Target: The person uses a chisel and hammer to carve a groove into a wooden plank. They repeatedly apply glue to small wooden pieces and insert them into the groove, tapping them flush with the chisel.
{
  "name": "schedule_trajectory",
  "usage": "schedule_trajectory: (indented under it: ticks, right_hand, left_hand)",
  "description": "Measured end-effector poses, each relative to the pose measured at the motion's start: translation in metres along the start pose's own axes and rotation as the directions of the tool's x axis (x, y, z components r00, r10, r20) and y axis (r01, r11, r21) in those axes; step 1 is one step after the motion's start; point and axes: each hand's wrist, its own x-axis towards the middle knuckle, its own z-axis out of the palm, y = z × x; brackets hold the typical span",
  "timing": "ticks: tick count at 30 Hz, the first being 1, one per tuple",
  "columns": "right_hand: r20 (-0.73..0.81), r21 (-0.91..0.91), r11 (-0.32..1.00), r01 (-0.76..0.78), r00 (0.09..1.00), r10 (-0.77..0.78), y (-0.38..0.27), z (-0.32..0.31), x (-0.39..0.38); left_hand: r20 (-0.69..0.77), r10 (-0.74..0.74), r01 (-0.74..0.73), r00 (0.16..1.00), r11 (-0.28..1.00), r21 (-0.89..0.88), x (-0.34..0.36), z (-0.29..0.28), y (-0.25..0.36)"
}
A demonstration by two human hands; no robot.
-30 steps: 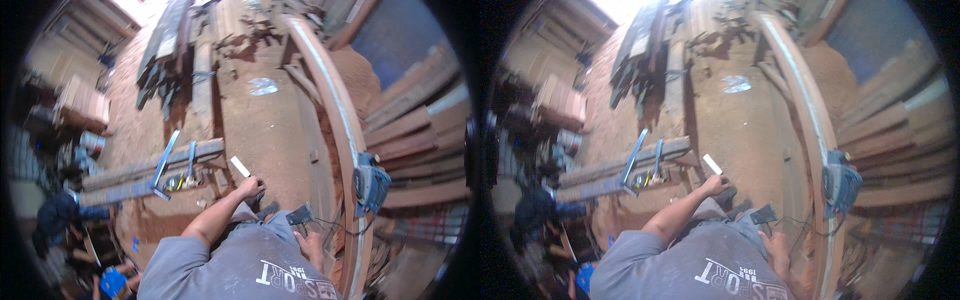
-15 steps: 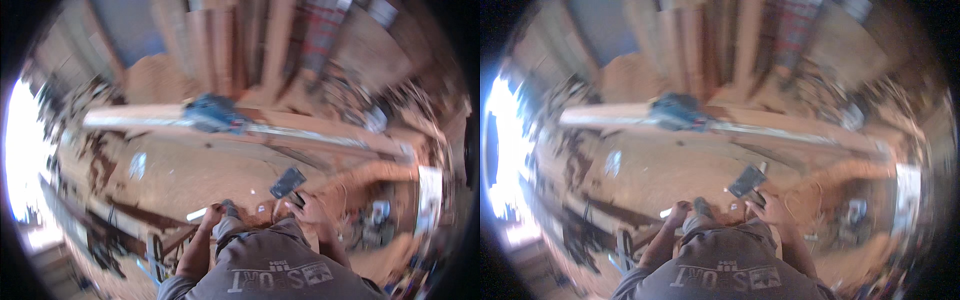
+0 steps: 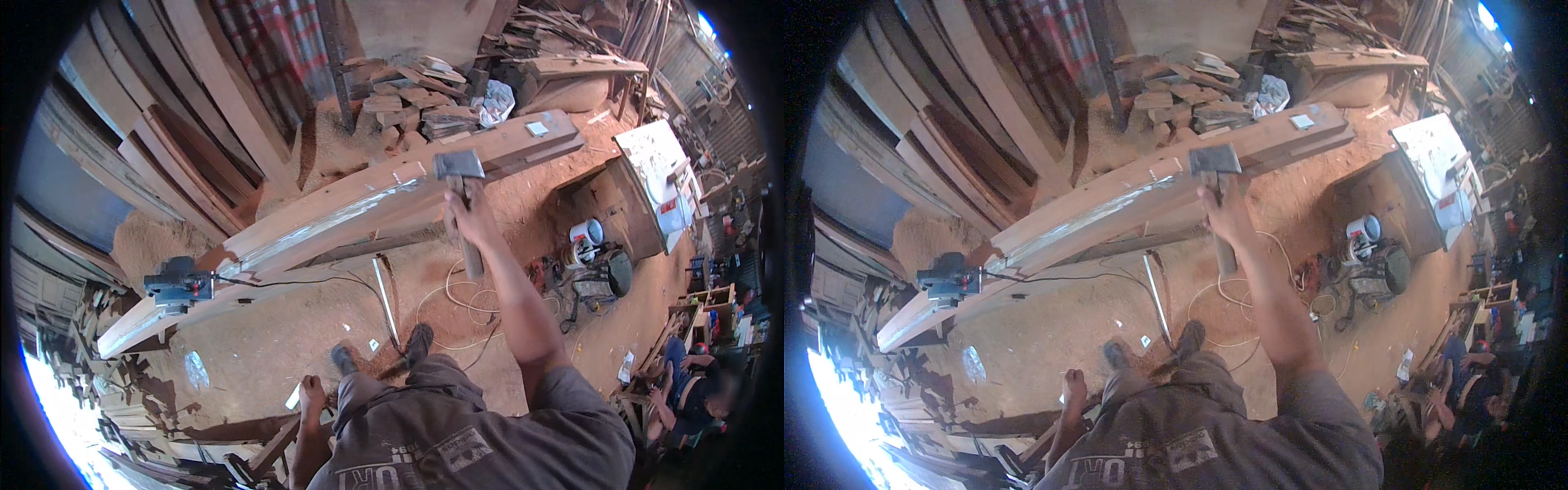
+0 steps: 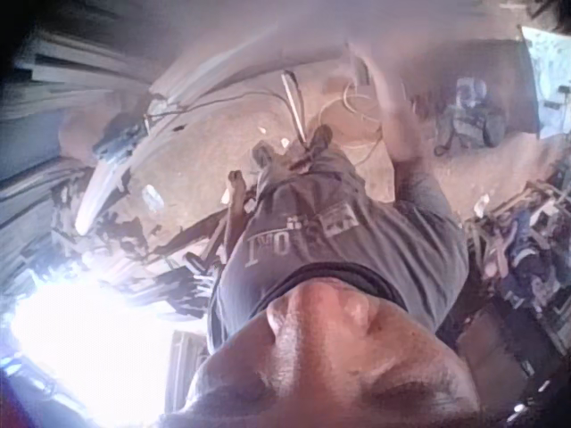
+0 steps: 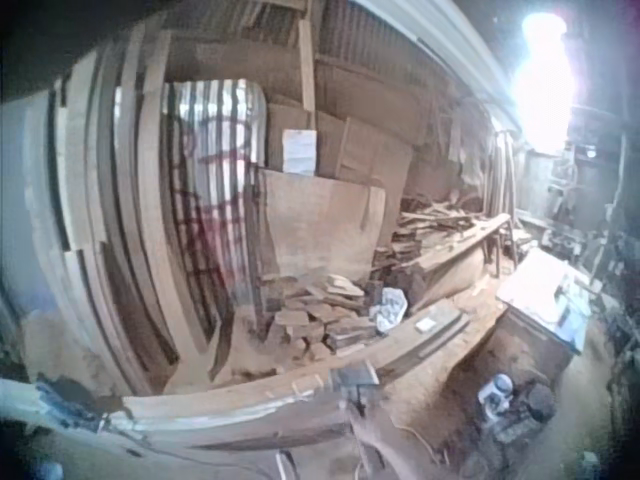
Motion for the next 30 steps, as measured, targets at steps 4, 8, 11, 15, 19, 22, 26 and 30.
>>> schedule_trajectory:
  ticks: [4,8,11,15,19,22,26,30]
  right_hand:
    - [-0.042,-0.16,0.987,-0.021,0.999,0.015,0.047,-0.021,0.067]
    - [0.144,-0.027,0.985,-0.17,0.974,0.172,0.016,-0.018,0.079]
    - [0.189,-0.002,0.963,-0.268,0.946,0.263,0.028,-0.037,0.086]
    - [0.285,0.364,0.866,-0.343,0.926,0.247,0.039,-0.046,0.043]
    - [0.312,0.813,0.396,-0.427,0.894,0.323,0.05,-0.057,-0.054]
    - [0.088,0.926,0.267,-0.268,0.838,0.539,0.113,-0.037,-0.144]
    - [0.053,0.887,0.163,-0.431,0.446,0.893,0.164,-0.014,-0.28]
    - [-0.196,0.788,0.265,-0.556,0.183,0.964,0.232,-0.04,-0.399]
  left_hand:
    - [0.058,-0.332,0.335,0.942,0.909,-0.248,-0.008,0.008,-0.016]
    - [0.221,-0.461,0.502,0.859,0.842,-0.195,-0.021,0.007,-0.04]
    - [0.47,-0.213,0.287,0.856,0.954,-0.091,0.005,-0.005,-0.018]
    - [0.414,-0.172,0.304,0.894,0.911,-0.28,0.065,0.001,-0.018]
    - [0.401,-0.042,0.153,0.915,0.956,-0.251,0.119,0.004,0.035]
    - [0.424,0.054,0.053,0.904,0.97,-0.236,0.153,0.014,0.066]
    - [0.48,0.122,-0.091,0.869,0.992,-0.088,0.176,0.033,0.084]
    - [0.59,0.161,-0.241,0.791,0.969,0.058,0.181,0.073,0.122]
